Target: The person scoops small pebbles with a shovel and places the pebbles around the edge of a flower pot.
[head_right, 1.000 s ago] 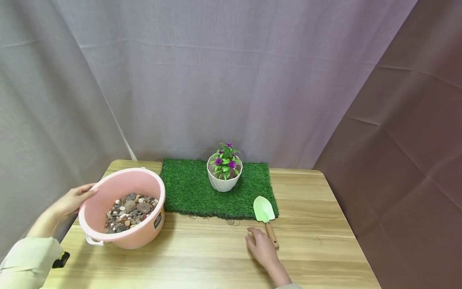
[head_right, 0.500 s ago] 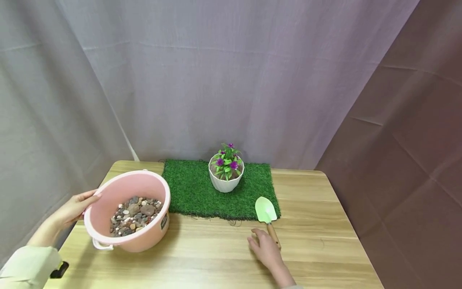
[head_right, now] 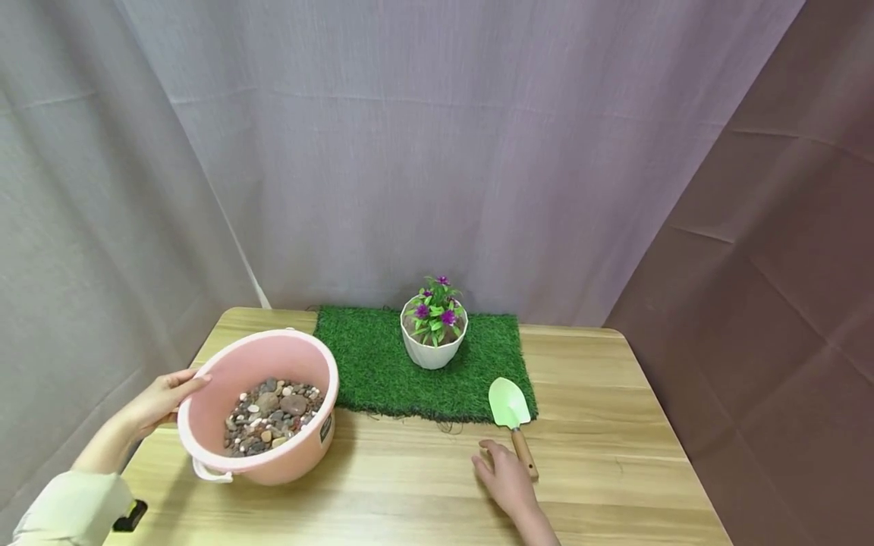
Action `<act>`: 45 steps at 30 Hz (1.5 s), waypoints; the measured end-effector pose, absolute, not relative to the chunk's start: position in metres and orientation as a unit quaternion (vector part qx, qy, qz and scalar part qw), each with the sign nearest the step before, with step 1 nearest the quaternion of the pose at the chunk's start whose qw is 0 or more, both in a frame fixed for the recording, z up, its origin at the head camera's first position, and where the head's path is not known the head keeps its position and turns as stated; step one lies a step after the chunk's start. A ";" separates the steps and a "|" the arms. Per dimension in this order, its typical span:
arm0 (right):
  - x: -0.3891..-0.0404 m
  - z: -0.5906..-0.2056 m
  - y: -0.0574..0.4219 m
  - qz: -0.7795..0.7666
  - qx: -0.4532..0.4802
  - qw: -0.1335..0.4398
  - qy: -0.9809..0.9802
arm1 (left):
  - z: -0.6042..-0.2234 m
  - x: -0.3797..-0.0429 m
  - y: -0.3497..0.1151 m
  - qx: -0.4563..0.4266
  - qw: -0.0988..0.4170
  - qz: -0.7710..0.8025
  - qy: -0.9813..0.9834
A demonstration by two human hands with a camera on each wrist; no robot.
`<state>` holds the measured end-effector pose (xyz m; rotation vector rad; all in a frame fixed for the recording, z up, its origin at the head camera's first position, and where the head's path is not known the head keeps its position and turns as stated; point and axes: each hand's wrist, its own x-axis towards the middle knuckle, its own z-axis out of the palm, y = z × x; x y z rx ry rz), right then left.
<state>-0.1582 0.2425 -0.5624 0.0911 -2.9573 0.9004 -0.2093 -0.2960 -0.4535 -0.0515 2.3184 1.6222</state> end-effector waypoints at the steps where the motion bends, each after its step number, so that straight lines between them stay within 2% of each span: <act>1: -0.158 -0.563 0.243 0.289 0.028 0.025 -0.957 | -0.454 -0.208 -0.295 -0.020 0.155 0.568 0.808; 24: -0.161 -0.557 0.247 0.277 0.029 0.032 -0.960 | -0.455 -0.195 -0.258 -0.027 0.144 0.564 0.813; 32: -0.158 -0.557 0.248 0.257 0.026 -0.005 -0.966 | -0.458 -0.186 -0.238 -0.032 0.077 0.545 0.834; 41: -0.155 -0.565 0.253 0.243 0.060 0.062 -0.966 | -0.458 -0.180 -0.224 -0.028 0.076 0.561 0.824; 45: -0.157 -0.567 0.254 0.240 0.064 0.061 -0.967 | -0.457 -0.177 -0.218 -0.031 0.086 0.570 0.816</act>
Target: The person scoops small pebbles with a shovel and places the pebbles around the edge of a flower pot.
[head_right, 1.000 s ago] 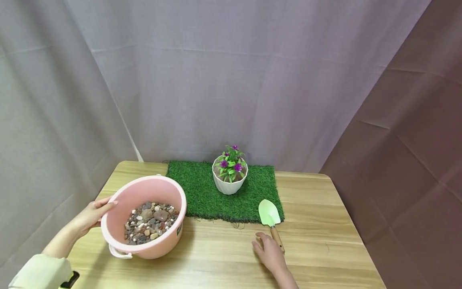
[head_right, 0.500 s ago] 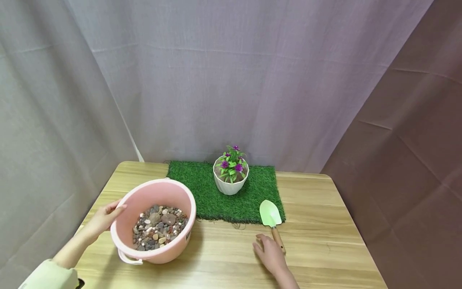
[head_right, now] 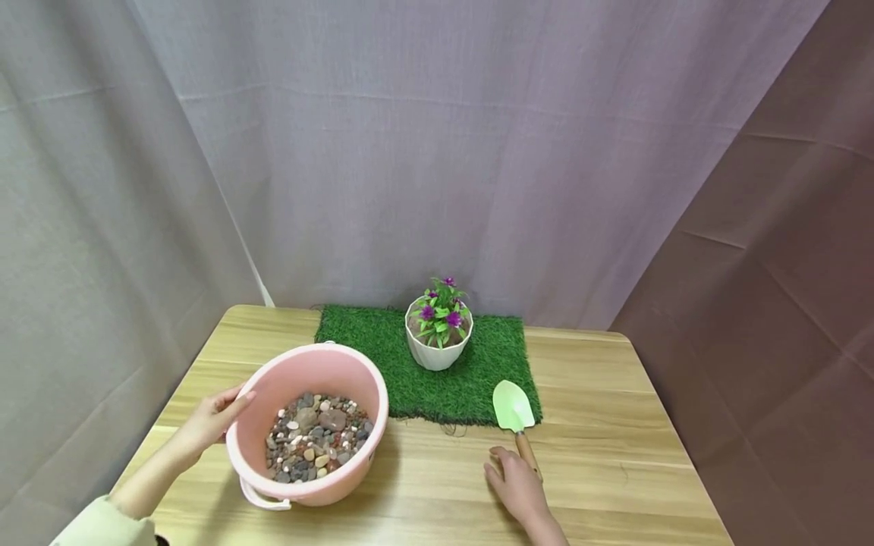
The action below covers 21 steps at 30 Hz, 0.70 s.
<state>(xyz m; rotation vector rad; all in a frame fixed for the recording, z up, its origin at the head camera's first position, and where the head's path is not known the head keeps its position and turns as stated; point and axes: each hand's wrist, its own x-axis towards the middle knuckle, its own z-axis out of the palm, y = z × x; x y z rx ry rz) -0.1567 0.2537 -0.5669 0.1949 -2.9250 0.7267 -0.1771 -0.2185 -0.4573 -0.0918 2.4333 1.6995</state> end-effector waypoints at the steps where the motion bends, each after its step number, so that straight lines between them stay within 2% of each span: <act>1: -0.157 -0.567 0.254 0.241 0.061 0.058 -0.967 | -0.457 -0.177 -0.217 -0.032 0.091 0.571 0.815; 9: -0.159 -0.561 0.256 0.259 0.036 0.034 -0.965 | -0.458 -0.173 -0.205 -0.030 0.139 0.600 0.787; 21: -0.160 -0.553 0.262 0.258 0.018 -0.007 -0.966 | -0.458 -0.173 -0.176 -0.047 0.085 0.598 0.795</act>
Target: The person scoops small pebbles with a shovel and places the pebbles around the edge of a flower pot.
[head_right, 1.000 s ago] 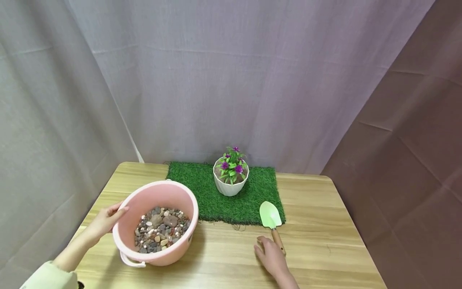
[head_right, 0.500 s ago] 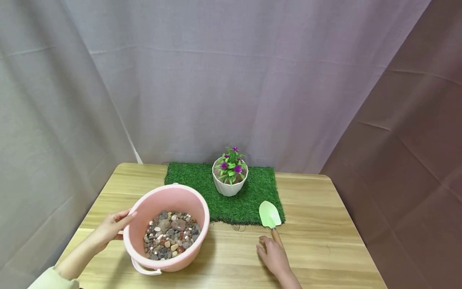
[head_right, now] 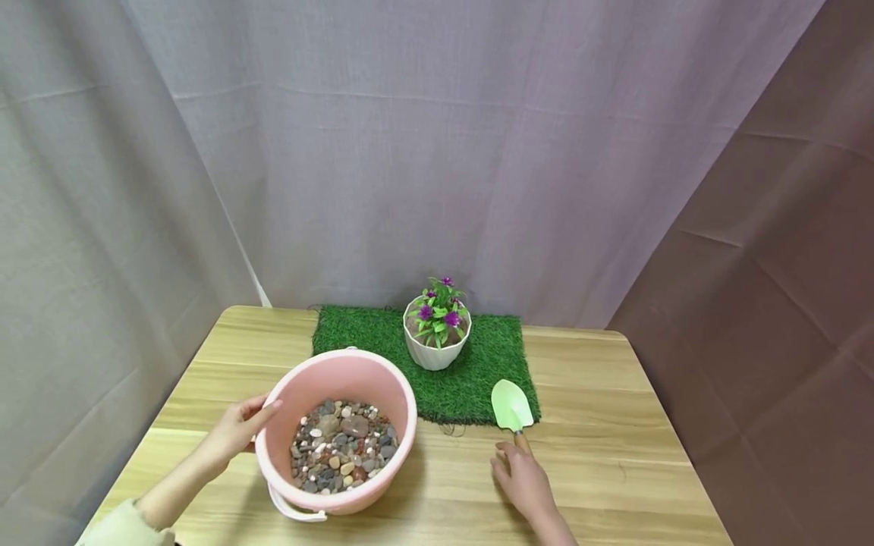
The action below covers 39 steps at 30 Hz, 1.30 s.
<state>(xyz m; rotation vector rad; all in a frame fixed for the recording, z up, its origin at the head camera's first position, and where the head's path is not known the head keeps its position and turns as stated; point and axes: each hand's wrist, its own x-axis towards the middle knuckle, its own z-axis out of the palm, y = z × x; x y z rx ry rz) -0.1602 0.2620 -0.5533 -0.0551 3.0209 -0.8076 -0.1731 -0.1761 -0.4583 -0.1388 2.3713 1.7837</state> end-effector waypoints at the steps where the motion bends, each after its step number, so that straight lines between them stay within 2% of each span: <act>1: -0.160 -0.553 0.263 -0.257 -0.017 0.004 0.966 | -0.458 -0.173 -0.174 -0.048 0.085 0.599 0.795; 11: -0.160 -0.547 0.265 -0.258 -0.025 0.004 0.966 | -0.460 -0.177 -0.151 -0.026 0.101 0.621 0.777; 27: -0.157 -0.545 0.272 -0.248 -0.022 -0.029 0.968 | -0.464 -0.184 -0.112 0.048 0.127 0.640 0.756; 39: -0.158 -0.546 0.280 -0.241 -0.037 -0.052 0.968 | -0.467 -0.185 -0.086 0.072 0.143 0.651 0.742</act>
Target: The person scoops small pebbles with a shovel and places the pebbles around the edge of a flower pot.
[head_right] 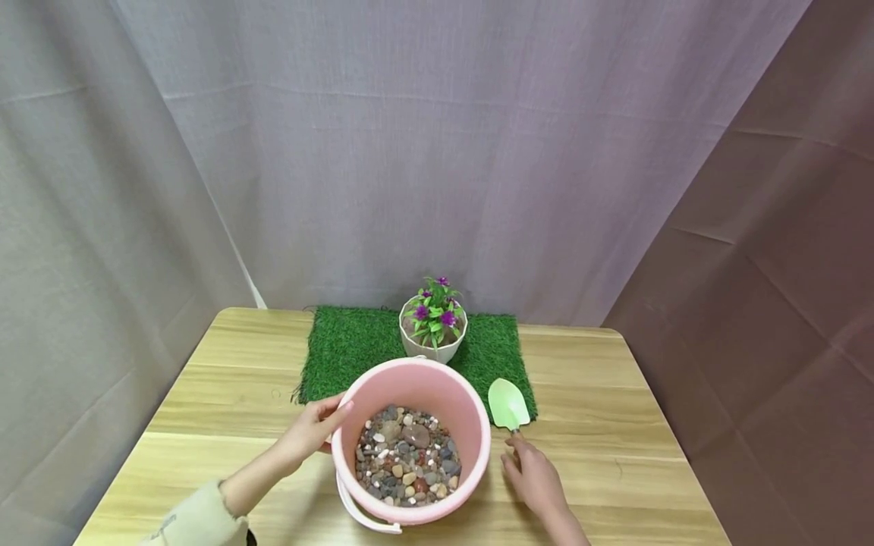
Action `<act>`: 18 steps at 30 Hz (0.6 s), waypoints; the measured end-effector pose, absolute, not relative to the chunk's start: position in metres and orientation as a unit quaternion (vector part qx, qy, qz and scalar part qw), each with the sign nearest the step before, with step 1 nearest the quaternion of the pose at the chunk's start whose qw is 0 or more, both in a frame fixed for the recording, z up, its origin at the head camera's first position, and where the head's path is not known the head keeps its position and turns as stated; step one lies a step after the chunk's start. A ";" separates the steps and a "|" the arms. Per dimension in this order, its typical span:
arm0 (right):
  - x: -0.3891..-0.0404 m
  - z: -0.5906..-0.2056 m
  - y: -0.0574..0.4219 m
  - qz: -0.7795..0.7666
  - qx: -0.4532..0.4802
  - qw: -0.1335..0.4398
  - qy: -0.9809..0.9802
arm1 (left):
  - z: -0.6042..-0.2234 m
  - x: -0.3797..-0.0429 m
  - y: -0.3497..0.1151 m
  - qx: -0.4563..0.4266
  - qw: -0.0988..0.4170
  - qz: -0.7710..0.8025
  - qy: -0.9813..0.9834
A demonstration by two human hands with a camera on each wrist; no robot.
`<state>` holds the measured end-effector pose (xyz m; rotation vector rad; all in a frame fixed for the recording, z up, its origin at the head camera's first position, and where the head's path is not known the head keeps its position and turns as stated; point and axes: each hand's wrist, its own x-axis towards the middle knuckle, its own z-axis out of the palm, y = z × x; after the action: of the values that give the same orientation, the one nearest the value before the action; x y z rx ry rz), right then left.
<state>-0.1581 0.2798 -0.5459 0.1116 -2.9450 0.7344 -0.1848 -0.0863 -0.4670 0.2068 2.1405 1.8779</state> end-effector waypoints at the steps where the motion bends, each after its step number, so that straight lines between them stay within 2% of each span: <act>1: -0.158 -0.546 0.280 0.241 0.036 0.055 -0.968 | -0.467 -0.184 -0.085 0.074 0.143 0.651 0.742; 13: -0.156 -0.544 0.288 0.234 0.021 0.053 -0.970 | -0.465 -0.180 -0.080 0.093 0.175 0.656 0.728; 18: -0.166 -0.548 0.286 0.192 0.037 0.052 -0.979 | -0.466 -0.184 -0.083 0.070 0.172 0.662 0.726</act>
<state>-0.1662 0.2858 -0.5481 0.1110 -2.9777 0.5847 -0.1839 -0.0830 -0.4655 0.1994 2.0602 1.8803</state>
